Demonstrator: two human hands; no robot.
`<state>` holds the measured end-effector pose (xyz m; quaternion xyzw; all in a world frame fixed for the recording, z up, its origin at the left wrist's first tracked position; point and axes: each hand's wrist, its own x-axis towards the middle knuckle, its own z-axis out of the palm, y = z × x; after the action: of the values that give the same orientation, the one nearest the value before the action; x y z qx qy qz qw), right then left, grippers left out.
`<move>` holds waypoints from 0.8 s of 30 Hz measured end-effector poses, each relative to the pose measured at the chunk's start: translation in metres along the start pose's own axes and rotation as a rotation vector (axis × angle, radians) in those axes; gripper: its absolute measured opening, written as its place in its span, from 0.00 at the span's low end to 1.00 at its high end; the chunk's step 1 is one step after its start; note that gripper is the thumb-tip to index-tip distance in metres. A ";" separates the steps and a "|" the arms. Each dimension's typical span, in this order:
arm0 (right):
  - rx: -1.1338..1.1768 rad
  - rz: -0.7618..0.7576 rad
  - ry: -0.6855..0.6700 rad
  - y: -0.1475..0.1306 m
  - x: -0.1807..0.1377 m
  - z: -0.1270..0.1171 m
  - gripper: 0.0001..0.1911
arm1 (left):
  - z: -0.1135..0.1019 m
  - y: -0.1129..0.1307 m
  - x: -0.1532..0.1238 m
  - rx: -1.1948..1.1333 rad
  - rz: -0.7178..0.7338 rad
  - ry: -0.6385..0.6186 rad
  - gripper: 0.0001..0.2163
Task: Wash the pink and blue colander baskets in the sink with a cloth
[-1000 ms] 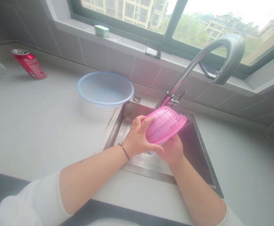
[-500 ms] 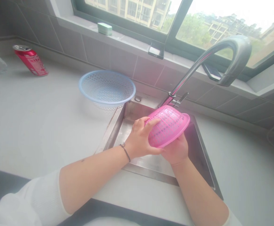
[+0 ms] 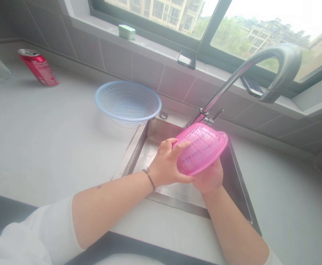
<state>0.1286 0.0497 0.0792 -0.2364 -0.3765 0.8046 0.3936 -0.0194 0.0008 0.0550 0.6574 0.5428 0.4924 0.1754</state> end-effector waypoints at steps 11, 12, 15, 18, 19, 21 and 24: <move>0.036 0.001 -0.068 -0.003 0.004 -0.009 0.29 | 0.002 -0.013 0.000 -0.037 0.048 -0.044 0.60; 0.041 -0.028 -0.056 -0.008 0.003 -0.011 0.29 | 0.003 -0.015 -0.001 -0.035 0.068 -0.058 0.61; 0.045 -0.096 -0.015 -0.014 0.002 -0.012 0.27 | 0.005 -0.017 -0.002 -0.044 0.112 -0.067 0.59; 0.025 -0.043 -0.018 -0.005 0.001 -0.006 0.27 | 0.005 -0.015 -0.002 -0.083 0.094 -0.042 0.58; 0.004 -0.017 -0.025 -0.001 0.001 -0.005 0.27 | 0.004 -0.013 -0.002 -0.087 0.066 -0.031 0.57; -0.050 0.019 -0.047 0.007 0.002 -0.003 0.25 | 0.002 -0.010 -0.001 -0.075 -0.005 -0.008 0.56; -0.075 0.026 -0.052 0.007 0.002 -0.004 0.24 | -0.001 -0.006 0.001 -0.046 -0.058 -0.002 0.55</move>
<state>0.1269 0.0505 0.0714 -0.2350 -0.4133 0.8009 0.3640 -0.0237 0.0037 0.0511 0.6377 0.5501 0.4985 0.2053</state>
